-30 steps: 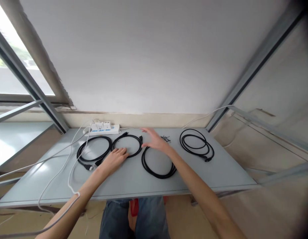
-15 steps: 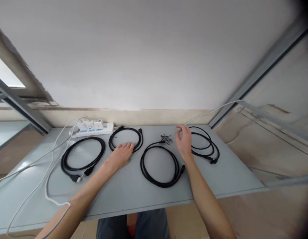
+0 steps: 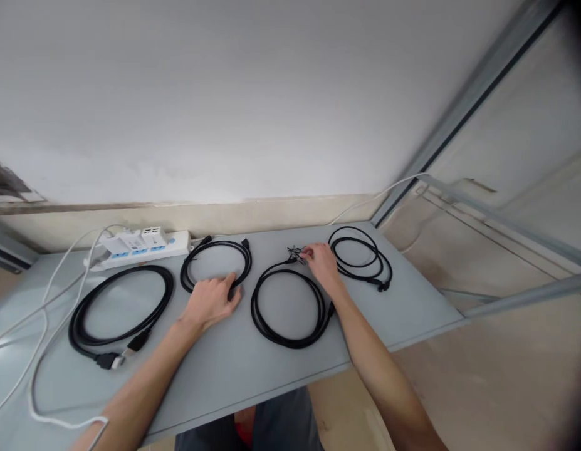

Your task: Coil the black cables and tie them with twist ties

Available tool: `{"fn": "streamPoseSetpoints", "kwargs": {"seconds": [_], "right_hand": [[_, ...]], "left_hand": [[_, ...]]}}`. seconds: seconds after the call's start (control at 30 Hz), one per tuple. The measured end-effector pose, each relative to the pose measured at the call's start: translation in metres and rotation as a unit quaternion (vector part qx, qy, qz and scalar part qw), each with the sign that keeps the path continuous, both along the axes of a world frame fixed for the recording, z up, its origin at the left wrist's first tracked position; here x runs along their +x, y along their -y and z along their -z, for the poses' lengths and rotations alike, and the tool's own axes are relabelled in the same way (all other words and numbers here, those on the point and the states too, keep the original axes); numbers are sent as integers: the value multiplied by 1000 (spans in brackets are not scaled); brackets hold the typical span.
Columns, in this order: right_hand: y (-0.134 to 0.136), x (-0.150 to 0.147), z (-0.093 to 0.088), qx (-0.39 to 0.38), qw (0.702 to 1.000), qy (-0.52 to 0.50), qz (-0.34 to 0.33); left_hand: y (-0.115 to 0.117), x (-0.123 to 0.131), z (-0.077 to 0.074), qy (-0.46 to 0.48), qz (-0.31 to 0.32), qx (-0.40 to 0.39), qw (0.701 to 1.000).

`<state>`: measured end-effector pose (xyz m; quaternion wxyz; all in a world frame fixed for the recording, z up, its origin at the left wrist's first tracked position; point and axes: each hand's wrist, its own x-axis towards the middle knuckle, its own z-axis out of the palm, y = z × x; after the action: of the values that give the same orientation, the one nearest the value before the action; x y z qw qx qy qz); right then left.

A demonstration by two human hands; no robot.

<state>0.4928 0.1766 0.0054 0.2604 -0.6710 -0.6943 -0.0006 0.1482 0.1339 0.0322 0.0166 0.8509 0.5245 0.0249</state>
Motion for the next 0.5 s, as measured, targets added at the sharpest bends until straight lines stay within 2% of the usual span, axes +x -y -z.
{"fn": "streamPoseSetpoints", "kwargs": {"seconds": [0.17,0.33,0.5], "right_hand": [[-1,-8,1,30,999,-16,11],[5,-14,-13,61,996,-38,53],[16,-17,-26,186,973,-106,90]], "left_hand": [[5,5,3,-11,-8,13,1000],[11,8,2,-16,-9,47,999],[15,9,2,-2,-17,59,998]]}}
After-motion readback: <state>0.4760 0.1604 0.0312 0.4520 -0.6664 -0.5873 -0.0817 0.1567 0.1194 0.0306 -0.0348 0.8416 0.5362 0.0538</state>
